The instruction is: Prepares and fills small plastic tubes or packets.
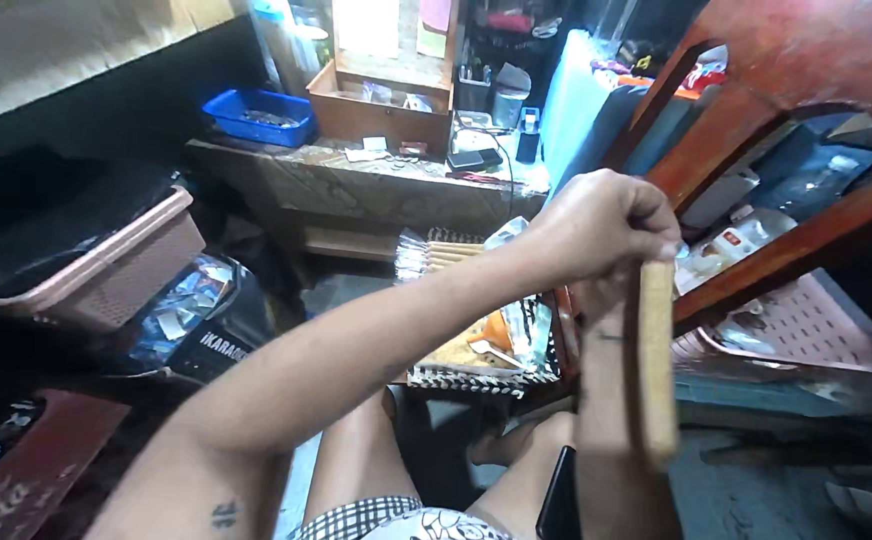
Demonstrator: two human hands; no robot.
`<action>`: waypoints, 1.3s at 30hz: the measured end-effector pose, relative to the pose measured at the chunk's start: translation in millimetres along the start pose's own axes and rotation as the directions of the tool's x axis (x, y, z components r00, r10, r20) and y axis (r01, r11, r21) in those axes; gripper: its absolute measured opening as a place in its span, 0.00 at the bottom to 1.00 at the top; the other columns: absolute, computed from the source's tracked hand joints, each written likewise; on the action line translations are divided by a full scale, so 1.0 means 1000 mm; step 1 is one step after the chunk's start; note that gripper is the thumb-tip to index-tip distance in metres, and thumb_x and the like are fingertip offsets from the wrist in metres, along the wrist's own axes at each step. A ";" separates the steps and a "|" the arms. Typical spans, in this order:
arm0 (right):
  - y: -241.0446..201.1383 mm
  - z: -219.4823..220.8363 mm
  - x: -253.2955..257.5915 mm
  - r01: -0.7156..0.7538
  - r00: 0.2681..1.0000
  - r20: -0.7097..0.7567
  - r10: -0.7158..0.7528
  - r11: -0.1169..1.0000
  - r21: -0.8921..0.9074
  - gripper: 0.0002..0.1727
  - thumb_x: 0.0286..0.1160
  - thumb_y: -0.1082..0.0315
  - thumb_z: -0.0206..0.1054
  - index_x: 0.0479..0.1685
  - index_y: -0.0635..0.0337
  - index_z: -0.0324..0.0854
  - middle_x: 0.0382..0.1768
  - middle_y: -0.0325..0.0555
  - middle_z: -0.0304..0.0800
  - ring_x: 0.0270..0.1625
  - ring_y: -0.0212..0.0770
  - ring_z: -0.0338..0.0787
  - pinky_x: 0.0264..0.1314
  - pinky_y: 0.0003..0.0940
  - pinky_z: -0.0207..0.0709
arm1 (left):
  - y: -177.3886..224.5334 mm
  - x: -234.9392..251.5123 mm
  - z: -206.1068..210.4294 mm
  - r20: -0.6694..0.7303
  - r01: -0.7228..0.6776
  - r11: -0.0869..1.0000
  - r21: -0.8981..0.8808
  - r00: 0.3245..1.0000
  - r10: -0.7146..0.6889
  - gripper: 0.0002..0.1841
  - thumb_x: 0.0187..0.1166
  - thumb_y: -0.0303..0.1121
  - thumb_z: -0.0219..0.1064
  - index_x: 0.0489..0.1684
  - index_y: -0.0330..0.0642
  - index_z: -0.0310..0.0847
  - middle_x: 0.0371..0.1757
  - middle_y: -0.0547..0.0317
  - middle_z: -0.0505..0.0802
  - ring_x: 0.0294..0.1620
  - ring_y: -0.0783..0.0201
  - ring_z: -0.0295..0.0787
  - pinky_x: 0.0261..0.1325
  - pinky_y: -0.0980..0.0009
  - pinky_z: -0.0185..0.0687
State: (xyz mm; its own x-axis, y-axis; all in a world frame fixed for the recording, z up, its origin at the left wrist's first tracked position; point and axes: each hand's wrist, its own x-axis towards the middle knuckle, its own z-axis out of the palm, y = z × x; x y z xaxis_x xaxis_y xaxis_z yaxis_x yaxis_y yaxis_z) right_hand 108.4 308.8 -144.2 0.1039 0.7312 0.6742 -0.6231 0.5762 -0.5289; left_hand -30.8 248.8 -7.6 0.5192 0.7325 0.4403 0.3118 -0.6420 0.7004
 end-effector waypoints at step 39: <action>0.021 0.031 -0.030 -0.155 0.797 0.436 0.418 0.840 -0.521 0.19 0.60 0.85 0.66 0.40 0.45 0.83 0.46 0.19 0.87 0.39 0.20 0.89 0.37 0.21 0.88 | -0.111 -0.106 0.025 -0.437 -0.094 0.912 -0.400 0.894 -0.100 0.07 0.75 0.13 0.59 0.42 0.16 0.82 0.43 0.40 0.88 0.47 0.64 0.84 0.58 0.69 0.79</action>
State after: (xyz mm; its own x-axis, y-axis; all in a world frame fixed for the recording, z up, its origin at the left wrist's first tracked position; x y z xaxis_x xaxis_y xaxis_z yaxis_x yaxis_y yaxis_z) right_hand 68.7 287.6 -159.4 -0.5158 0.6640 0.5413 -0.1354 0.5607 -0.8169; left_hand -100.5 236.7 -146.2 0.0851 0.8177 0.5694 -0.0829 -0.5637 0.8218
